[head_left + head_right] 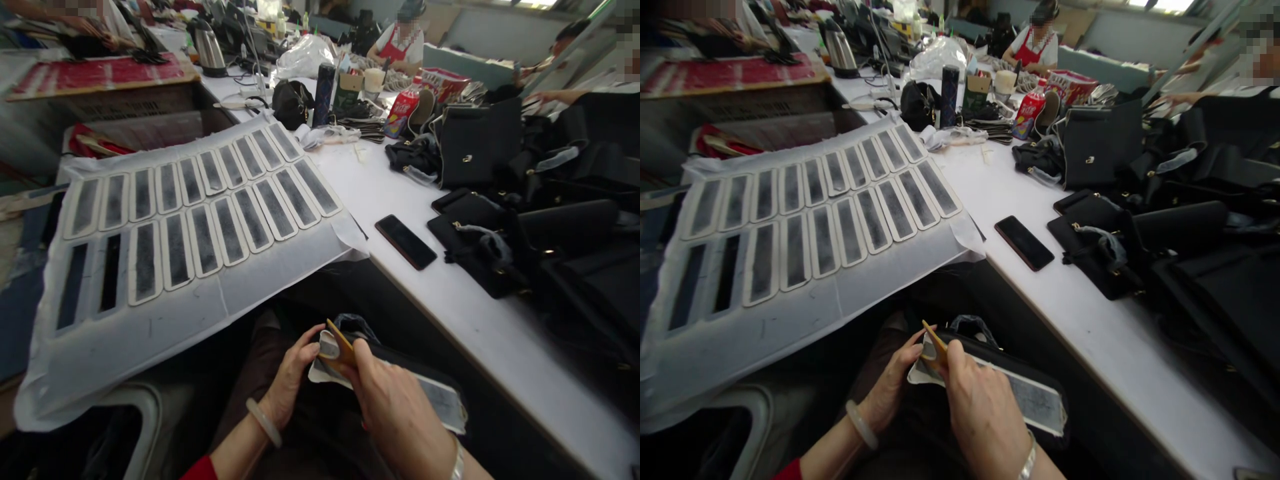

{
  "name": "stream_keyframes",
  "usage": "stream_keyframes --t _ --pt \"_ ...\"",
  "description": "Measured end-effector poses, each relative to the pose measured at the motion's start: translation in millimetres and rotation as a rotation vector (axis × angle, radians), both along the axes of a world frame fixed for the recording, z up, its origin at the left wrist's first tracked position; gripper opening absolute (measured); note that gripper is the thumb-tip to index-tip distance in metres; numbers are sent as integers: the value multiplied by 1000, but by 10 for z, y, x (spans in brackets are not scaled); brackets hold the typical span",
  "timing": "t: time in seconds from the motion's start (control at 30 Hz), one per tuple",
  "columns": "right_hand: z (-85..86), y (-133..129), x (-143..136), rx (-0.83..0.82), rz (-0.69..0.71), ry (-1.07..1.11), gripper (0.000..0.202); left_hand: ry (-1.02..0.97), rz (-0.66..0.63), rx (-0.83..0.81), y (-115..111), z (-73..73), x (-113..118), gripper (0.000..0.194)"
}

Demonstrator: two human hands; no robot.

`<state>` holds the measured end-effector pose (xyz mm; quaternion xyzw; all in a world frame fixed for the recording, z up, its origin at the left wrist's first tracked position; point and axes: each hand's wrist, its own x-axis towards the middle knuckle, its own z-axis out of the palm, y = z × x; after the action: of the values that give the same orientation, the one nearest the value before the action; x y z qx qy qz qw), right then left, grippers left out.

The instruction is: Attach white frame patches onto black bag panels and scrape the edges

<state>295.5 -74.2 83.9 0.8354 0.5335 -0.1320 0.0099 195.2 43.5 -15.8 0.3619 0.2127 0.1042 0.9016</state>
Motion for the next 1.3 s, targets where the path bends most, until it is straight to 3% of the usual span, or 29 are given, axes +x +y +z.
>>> stream_keyframes --t 0.1,0.2,0.4,0.47,0.53,0.63,0.83,1.03,1.17,1.3 --pt "70 -142 124 79 -59 145 6 24 3 65 -26 55 9 54" --pt "197 -397 341 147 -197 313 24 92 12 129 -24 85 2 54" --pt "302 -771 718 3 -400 651 41 156 44 294 44 33 15 52" --pt "291 -791 846 -41 -389 658 37 147 22 315 69 20 17 47" --pt "282 -771 992 -148 -348 493 29 132 11 334 88 31 10 39" --pt "266 -691 1170 -264 -290 227 23 112 -26 356 101 74 -4 34" --pt "127 -413 1095 -97 -203 364 41 116 -35 374 101 131 -9 36" --pt "71 -64 973 -146 98 156 29 149 -45 360 110 145 -11 34" --pt "8 213 999 -50 178 61 33 116 -52 318 101 89 -2 38" --pt "-102 573 1020 123 357 -46 40 95 43 339 64 -8 5 39"
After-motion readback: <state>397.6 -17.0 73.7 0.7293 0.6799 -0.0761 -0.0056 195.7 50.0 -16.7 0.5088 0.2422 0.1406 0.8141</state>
